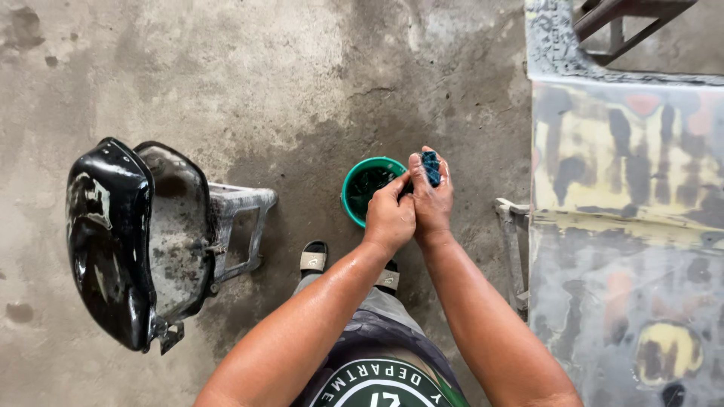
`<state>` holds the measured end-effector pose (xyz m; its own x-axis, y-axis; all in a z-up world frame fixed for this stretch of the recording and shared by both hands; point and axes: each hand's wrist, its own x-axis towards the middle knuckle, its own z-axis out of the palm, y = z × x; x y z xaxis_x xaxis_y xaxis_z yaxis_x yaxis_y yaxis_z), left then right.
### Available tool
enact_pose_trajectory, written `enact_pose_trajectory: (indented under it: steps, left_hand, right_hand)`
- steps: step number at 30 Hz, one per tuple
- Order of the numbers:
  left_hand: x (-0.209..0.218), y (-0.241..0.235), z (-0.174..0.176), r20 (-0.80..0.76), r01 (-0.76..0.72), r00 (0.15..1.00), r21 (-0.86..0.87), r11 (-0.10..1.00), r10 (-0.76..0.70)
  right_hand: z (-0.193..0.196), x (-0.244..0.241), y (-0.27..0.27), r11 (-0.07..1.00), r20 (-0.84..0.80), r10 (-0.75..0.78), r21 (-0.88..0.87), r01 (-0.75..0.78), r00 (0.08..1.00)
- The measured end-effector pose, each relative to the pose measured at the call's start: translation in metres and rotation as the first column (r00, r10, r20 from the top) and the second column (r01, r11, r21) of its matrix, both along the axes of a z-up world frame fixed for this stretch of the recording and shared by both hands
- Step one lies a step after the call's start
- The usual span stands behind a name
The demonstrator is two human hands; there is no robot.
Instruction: The person sands a black motorcycle fuel tank using a sanding block and a blue cloth, dipping the cloth and block into a green bucket of water to wet-sand the surface.
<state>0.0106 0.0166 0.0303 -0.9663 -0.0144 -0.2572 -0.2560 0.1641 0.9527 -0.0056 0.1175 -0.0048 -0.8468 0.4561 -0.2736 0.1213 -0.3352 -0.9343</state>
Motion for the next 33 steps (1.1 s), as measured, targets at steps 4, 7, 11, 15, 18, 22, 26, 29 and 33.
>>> enact_pose_trajectory:
  steps: [4,7,11,15,18,22,26,29,33]
  left_hand:
    - [-0.007,0.004,0.011,-0.067,0.134,0.99,0.208,0.969,-0.123]
    - [-0.011,0.004,0.018,-0.071,0.176,0.984,0.188,0.966,-0.166]
    - [-0.014,0.003,0.033,0.02,0.14,0.989,0.224,0.964,-0.148]
    - [-0.02,-0.001,0.034,-0.032,0.116,0.993,0.382,0.917,-0.113]
    - [-0.023,-0.008,0.034,0.062,0.057,0.994,0.449,0.892,-0.095]
    - [-0.029,-0.017,0.032,-0.005,0.047,0.999,0.408,0.912,-0.049]
    - [-0.028,-0.031,0.029,0.06,0.036,0.996,0.377,0.926,-0.064]
    - [-0.027,-0.039,0.022,0.127,0.073,0.986,0.273,0.959,-0.111]
    - [-0.026,-0.036,0.016,0.022,0.154,0.984,0.409,0.899,-0.179]
  right_hand:
    - [0.002,-0.009,0.016,0.917,-0.037,0.129,0.384,-0.105,0.991]
    - [-0.003,-0.024,0.037,0.845,0.209,-0.094,0.534,-0.033,0.973]
    - [-0.002,-0.027,0.047,0.9,0.151,-0.062,0.436,-0.01,0.987]
    - [0.008,-0.026,0.039,0.893,0.212,0.008,0.438,-0.102,0.977]
    - [0.016,-0.03,0.036,0.924,0.256,-0.004,0.37,-0.094,0.967]
    - [0.022,-0.032,0.033,0.985,0.296,-0.039,0.173,-0.013,0.954]
    - [0.033,-0.029,0.025,0.992,0.283,-0.08,0.112,0.05,0.956]
    - [0.043,-0.023,0.017,0.99,0.244,-0.102,0.12,0.074,0.964]
    - [0.047,-0.019,-0.005,0.96,0.156,-0.22,0.208,0.186,0.963]
